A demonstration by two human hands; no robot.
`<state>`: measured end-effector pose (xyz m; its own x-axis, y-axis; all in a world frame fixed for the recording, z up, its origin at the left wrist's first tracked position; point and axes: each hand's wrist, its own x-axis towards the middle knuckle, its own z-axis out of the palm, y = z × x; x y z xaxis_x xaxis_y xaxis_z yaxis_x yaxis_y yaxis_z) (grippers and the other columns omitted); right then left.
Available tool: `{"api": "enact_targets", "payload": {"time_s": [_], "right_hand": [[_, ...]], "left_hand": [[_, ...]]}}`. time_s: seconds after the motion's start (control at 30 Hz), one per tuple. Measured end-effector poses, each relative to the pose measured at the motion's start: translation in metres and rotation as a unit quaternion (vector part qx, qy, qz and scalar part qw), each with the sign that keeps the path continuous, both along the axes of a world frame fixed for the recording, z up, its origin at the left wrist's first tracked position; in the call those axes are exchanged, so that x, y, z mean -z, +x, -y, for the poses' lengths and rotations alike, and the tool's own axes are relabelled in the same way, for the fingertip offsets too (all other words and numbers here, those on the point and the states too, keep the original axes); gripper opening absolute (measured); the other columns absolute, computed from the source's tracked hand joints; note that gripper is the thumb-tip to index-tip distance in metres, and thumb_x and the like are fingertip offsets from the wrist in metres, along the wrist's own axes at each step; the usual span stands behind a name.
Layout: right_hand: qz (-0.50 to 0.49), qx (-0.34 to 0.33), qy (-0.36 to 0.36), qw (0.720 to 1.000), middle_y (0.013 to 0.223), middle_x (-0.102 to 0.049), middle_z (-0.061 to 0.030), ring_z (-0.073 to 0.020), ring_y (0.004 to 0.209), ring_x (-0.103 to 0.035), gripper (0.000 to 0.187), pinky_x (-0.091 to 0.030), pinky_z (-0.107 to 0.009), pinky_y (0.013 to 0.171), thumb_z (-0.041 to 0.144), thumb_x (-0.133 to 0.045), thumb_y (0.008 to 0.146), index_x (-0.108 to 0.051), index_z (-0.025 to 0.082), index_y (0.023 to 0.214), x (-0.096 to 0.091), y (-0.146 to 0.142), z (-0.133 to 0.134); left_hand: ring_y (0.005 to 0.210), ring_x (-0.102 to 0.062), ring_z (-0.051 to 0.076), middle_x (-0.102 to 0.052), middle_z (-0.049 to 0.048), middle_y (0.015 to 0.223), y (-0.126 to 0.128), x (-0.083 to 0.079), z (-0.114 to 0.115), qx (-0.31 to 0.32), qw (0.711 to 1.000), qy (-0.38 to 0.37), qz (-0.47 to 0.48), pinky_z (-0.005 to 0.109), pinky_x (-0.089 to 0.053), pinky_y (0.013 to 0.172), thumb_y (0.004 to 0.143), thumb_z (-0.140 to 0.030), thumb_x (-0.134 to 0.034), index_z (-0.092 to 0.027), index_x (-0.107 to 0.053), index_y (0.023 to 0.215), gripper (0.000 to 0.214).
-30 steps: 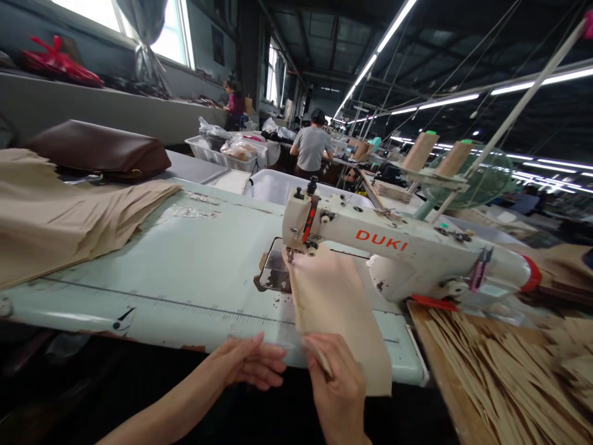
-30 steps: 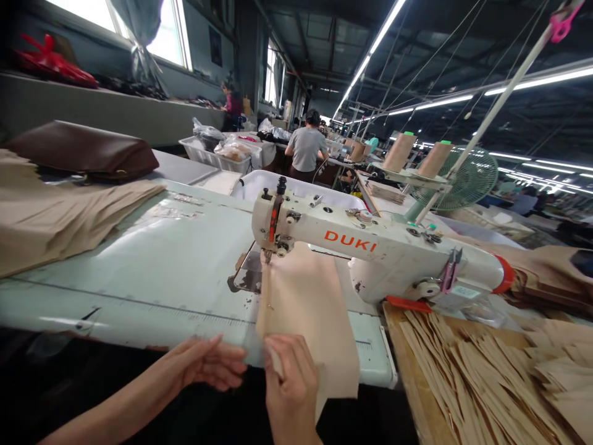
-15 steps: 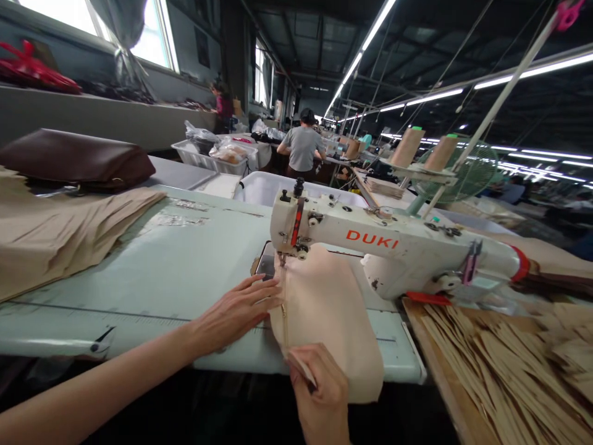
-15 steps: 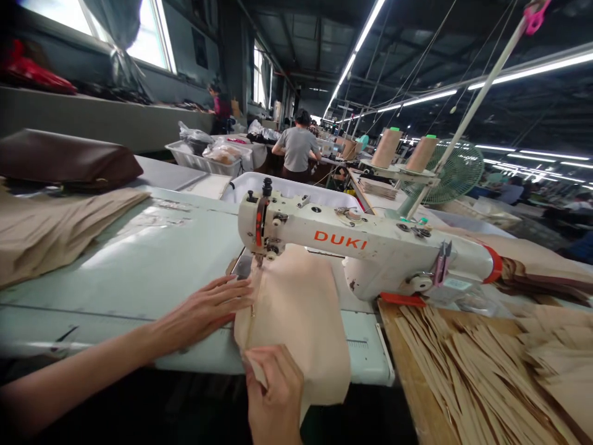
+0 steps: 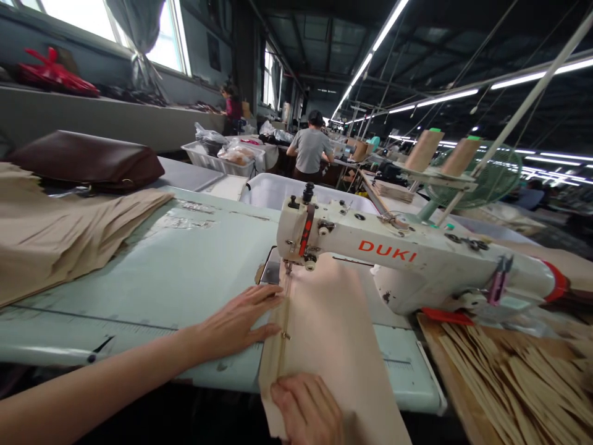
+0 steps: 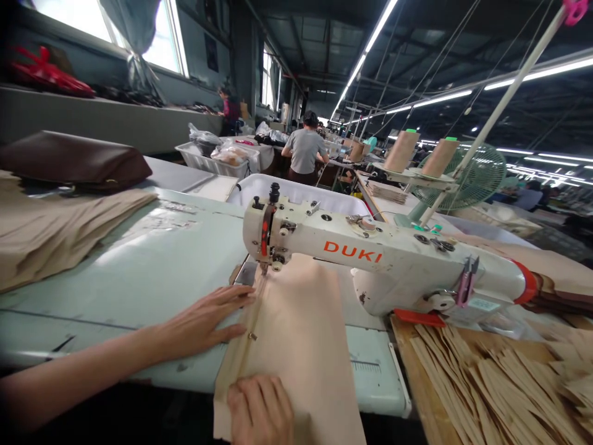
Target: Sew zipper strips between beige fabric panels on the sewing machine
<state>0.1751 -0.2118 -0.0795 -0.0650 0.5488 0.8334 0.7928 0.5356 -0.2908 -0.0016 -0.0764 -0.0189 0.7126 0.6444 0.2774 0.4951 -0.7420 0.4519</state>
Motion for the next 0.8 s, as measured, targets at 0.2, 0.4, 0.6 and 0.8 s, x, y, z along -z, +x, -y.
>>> {"api": "enact_targets", "payload": {"time_s": [0.2,0.4,0.6,0.8], "right_hand": [[0.030,0.001,0.043,0.999,0.066,-0.065,0.0005,-0.0174,0.054,-0.061,0.024,-0.042,-0.033,0.054,0.001,-0.047,0.087,-0.059,0.022,0.085,0.017,-0.002,-0.010],[0.035,-0.020,0.031,0.999,0.066,-0.066,0.0008,-0.0150,0.056,-0.060,0.025,-0.041,-0.031,0.055,0.006,-0.045,0.094,-0.062,0.021,0.083,0.001,0.000,-0.011],[0.084,-0.030,0.050,0.995,0.068,-0.065,0.0010,-0.0108,0.061,-0.061,0.024,-0.043,-0.025,0.061,0.006,-0.050,0.097,-0.065,0.017,0.082,-0.020,0.009,-0.011],[0.092,-0.024,0.066,0.993,0.065,-0.065,0.0008,-0.0108,0.058,-0.060,0.027,-0.043,-0.025,0.058,0.004,-0.049,0.096,-0.064,0.016,0.077,-0.030,0.003,-0.012]], "left_hand": [[0.148,-0.029,0.031,-0.031,0.0177,0.160,0.003,0.011,-0.010,-0.003,0.997,0.013,-0.082,0.045,-0.020,0.122,0.096,-0.058,-0.054,-0.011,-0.031,0.156,0.080],[0.139,-0.041,0.035,-0.045,0.0127,0.152,0.000,0.001,-0.013,0.010,0.995,0.054,-0.082,0.047,-0.026,0.118,0.091,-0.063,-0.058,-0.023,-0.044,0.151,0.073],[0.141,-0.039,0.031,-0.043,0.0090,0.152,-0.009,-0.001,-0.005,0.014,0.995,0.062,-0.072,0.046,-0.028,0.120,0.090,-0.051,-0.065,-0.026,-0.048,0.146,0.064],[0.135,-0.048,0.026,-0.056,0.0071,0.144,-0.007,0.004,0.005,0.028,0.998,0.041,-0.048,0.041,-0.037,0.117,0.095,-0.040,-0.063,-0.023,-0.058,0.137,0.046]]}}
